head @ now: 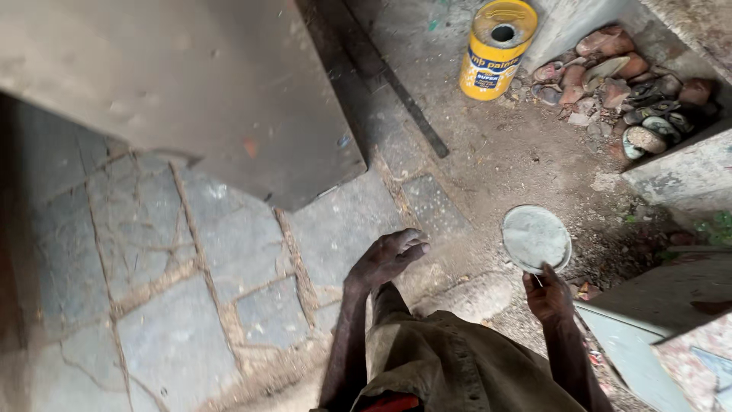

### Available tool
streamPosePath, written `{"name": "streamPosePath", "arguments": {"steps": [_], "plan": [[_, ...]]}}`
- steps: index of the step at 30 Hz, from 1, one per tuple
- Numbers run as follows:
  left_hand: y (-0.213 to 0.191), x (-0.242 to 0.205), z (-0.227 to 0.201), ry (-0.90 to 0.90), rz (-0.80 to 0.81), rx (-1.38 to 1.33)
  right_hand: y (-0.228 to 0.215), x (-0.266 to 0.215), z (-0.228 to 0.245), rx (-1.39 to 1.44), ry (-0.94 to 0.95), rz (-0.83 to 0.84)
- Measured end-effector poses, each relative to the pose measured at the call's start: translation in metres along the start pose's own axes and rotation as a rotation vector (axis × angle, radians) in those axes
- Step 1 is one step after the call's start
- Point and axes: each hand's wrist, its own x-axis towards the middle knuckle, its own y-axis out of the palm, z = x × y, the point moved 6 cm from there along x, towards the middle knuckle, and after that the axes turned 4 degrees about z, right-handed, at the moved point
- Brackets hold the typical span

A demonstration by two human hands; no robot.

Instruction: The person scoops a white powder from a sack into a container, then pours it into a stone basin containing water. Using a trowel, they mix the powder and water together to form a cement paste.

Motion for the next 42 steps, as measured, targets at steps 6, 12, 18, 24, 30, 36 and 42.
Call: {"name": "streamPosePath", "arguments": {"steps": [6, 12, 18, 24, 30, 36, 42], "plan": [[-0.115, 0.124, 0.044, 0.097, 0.018, -0.006, 0.082, 0.123, -0.005, -0.455, -0.368, -0.066], [-0.201, 0.273, 0.013, 0.125, 0.250, 0.162, 0.201, 0.169, -0.007, -1.581, -1.226, -0.059], [-0.298, 0.459, -0.077, 0.241, 0.202, 0.113, 0.279, 0.349, 0.055, -1.162, -0.819, -0.067], [-0.348, 0.653, -0.114, 0.253, 0.212, 0.244, 0.386, 0.541, 0.124, -1.074, -0.877, -0.008], [-0.390, 0.824, -0.198, 0.401, 0.115, 0.358, 0.522, 0.711, 0.252, -0.735, -0.613, 0.099], [-0.430, 0.971, -0.290, 0.354, 0.227, 0.278, 0.599, 0.824, 0.396, -0.031, -0.366, -0.102], [-0.453, 1.119, -0.331, 0.265, 0.346, 0.346, 0.649, 0.894, 0.513, -0.263, -0.748, -0.067]]}}
